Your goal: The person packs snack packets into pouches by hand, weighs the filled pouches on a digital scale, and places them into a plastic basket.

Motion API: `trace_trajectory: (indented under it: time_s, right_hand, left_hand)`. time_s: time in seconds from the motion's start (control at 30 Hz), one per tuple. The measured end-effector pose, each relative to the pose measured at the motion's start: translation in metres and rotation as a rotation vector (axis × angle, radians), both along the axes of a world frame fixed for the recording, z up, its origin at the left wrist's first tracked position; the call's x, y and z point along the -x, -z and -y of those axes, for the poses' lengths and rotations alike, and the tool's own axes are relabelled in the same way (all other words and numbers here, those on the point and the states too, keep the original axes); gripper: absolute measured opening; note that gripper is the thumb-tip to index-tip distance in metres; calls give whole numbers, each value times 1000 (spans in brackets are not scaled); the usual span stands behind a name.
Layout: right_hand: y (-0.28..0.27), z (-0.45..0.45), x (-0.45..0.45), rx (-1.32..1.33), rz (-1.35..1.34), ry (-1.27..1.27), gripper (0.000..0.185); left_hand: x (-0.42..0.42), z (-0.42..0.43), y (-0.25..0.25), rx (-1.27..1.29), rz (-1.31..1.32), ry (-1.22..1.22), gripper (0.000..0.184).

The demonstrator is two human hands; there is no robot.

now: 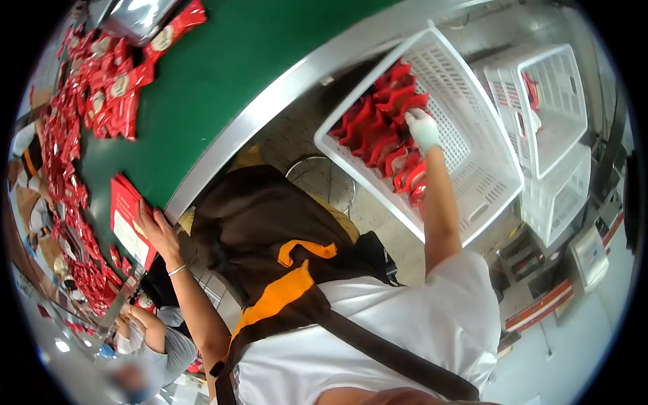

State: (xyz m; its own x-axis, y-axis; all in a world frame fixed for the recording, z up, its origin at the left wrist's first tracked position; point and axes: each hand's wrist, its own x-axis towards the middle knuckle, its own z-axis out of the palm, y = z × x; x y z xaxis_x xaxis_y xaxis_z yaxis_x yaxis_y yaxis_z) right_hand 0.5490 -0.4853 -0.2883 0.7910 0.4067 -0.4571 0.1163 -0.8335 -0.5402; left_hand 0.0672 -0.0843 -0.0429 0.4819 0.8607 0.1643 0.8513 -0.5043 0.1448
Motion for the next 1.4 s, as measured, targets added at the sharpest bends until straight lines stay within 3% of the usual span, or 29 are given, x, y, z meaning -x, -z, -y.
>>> trace_trajectory:
  time_s: [0.07,0.13,0.17,0.23,0.3,0.37,0.4,0.47,0.5,0.6,0.63,0.7,0.8,0.83,0.9,0.97,1.0,1.03,1.07,1.13,1.2,1.27,1.3,1.4]
  right_hand:
    - [-121,-49,29,-595,-216,107,19]
    - [-267,-89,69,-587,-350,-93,10]
    - [-301,-104,79,-911,-81,-589,8]
    - [-364,-146,112,-1295,242,-1053,7]
    - [-433,-181,136,-1398,-19,-1360,10]
    - [-467,-198,184,-1379,-157,-1566,13]
    - [-473,-202,216,-1646,-136,-1365,15]
    - [-480,-215,261,-1918,-176,-1187,20]
    - [-483,-222,277,-1955,-62,-1040,14]
    - [-483,-248,308,-2122,228,-959,8]
    - [-493,-248,306,-1936,129,-1086,10]
    - [-498,-262,323,-1744,46,-1231,11]
    - [-495,-286,337,-2092,494,-1205,18]
    - [-501,-284,317,-1853,441,-1562,20]
    - [-487,-279,302,-1227,786,-1690,19]
    - [-460,-314,297,-915,957,-1521,15]
    - [-454,-375,287,-948,778,-1593,15]
    - [-424,-420,275,-1004,623,-1361,20]
    - [-388,-453,248,-806,697,-1349,30]
    - [-319,-498,199,-638,997,-1475,32]
    - [-302,-501,205,-314,1098,-1476,32]
    - [-311,-493,226,-213,1036,-1498,27]
    - [-303,-489,230,-360,839,-1536,29]
    - [-318,-448,269,-223,608,-1510,33]
  left_hand:
    - [5,-1,6,26,99,4,45]
    - [5,-1,1,27,137,-30,44]
    - [8,-5,-3,18,115,-38,41]
    - [17,-11,-9,59,152,-95,39]
    - [23,-12,-8,91,200,-127,41]
    - [34,-10,-9,108,236,-159,46]
    - [41,-10,-8,138,298,-140,48]
    - [53,-6,-4,125,250,-160,47]
    - [47,-2,-13,199,285,-213,48]
    - [44,4,-15,121,152,-127,48]
    - [38,9,-14,124,179,-142,48]
    - [36,13,-18,34,-69,-82,48]
    - [36,15,-18,35,-31,-83,48]
    - [38,17,-18,35,-11,-87,48]
    - [40,14,-20,58,7,-66,45]
    - [42,8,-22,110,47,-90,44]
    - [43,6,-23,176,63,-108,43]
    - [44,3,-24,168,76,-121,43]
    - [44,-2,-27,177,103,-141,39]
    - [40,-12,-34,199,154,-167,34]
    - [32,-28,-57,239,125,-159,33]
    - [22,-44,-65,192,-31,-191,34]
    - [16,-50,-68,187,-20,-183,34]
    - [9,-61,-67,276,-189,-207,32]
